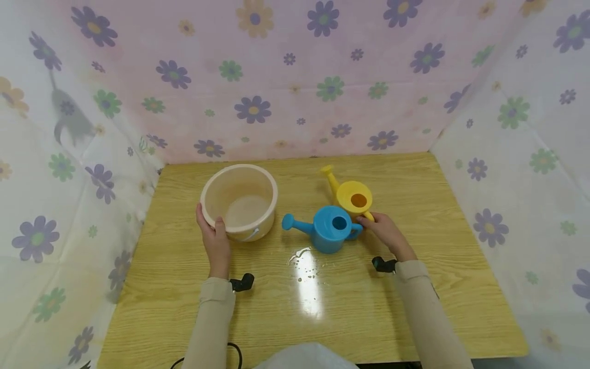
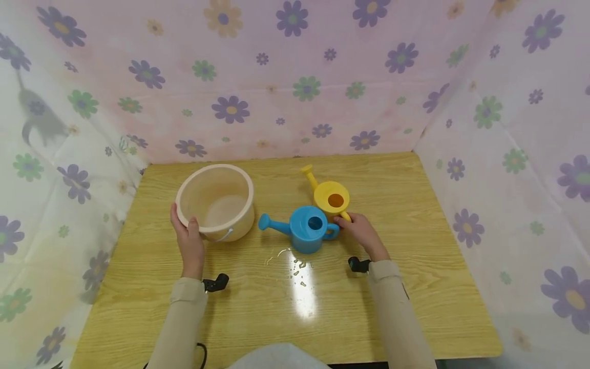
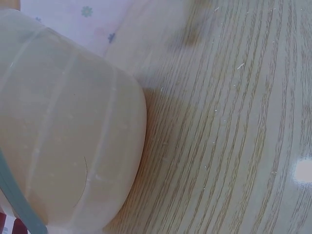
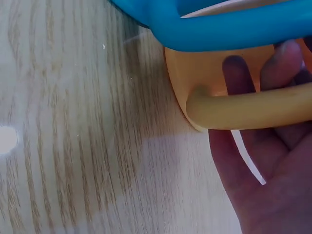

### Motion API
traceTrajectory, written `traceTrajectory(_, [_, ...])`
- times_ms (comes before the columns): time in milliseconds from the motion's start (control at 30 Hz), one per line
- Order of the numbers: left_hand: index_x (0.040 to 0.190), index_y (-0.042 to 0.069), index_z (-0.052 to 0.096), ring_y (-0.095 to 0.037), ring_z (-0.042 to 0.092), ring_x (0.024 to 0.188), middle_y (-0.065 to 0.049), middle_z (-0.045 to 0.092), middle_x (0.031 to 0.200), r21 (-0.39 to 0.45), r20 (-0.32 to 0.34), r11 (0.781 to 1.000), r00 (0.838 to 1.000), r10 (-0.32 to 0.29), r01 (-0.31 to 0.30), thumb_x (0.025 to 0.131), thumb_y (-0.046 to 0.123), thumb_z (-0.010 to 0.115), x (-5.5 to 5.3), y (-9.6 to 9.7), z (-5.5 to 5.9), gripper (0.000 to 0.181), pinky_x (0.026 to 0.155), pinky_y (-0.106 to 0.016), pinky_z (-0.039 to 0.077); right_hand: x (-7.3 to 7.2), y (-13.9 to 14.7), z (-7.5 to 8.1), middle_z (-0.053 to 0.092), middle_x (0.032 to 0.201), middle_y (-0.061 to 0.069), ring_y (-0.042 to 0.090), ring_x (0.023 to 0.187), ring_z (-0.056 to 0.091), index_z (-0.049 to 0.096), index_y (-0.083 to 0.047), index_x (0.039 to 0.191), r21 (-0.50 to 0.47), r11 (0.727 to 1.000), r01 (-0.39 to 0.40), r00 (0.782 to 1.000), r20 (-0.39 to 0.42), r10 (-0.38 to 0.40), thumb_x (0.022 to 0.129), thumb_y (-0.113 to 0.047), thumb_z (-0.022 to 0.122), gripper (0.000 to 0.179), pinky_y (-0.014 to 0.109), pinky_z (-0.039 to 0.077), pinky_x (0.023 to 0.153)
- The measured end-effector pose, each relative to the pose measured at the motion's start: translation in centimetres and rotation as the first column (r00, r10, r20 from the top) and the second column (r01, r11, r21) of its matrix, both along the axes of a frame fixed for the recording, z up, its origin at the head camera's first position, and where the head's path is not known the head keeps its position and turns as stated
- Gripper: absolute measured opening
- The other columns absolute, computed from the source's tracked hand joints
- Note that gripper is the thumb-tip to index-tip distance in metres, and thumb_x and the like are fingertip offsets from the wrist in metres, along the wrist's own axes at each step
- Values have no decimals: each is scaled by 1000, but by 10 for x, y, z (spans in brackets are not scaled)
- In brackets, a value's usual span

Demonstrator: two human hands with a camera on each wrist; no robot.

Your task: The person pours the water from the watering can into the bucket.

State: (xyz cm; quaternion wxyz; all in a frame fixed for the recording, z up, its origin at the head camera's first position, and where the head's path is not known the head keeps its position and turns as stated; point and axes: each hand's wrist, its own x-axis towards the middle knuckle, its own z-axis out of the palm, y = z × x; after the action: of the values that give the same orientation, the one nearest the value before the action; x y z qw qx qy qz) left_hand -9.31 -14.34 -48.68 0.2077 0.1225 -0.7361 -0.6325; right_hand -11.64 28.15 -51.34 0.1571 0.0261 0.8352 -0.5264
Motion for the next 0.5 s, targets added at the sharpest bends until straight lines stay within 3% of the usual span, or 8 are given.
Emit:
traceTrajectory(233, [141, 39, 13, -20, 34, 125, 10, 22, 143, 5, -3, 1000, 1000, -10, 10, 92, 24, 40, -2, 0, 0, 57, 96, -37, 32, -1, -2, -1, 55, 91, 11, 32, 87, 47, 58, -7, 93, 43, 999, -29, 999, -30, 30, 80, -57, 51, 52, 37, 39, 73])
traceTrajectory(500, [138, 44, 12, -19, 33, 126, 12, 20, 143, 10, 34, 1000, 999, -12, 12, 93, 28, 39, 1, -1, 0, 56, 97, -37, 32, 1, -9, -5, 53, 89, 13, 31, 87, 48, 55, -3, 91, -37, 999, 30, 999, -31, -31, 80, -57, 51, 56, 46, 40, 81])
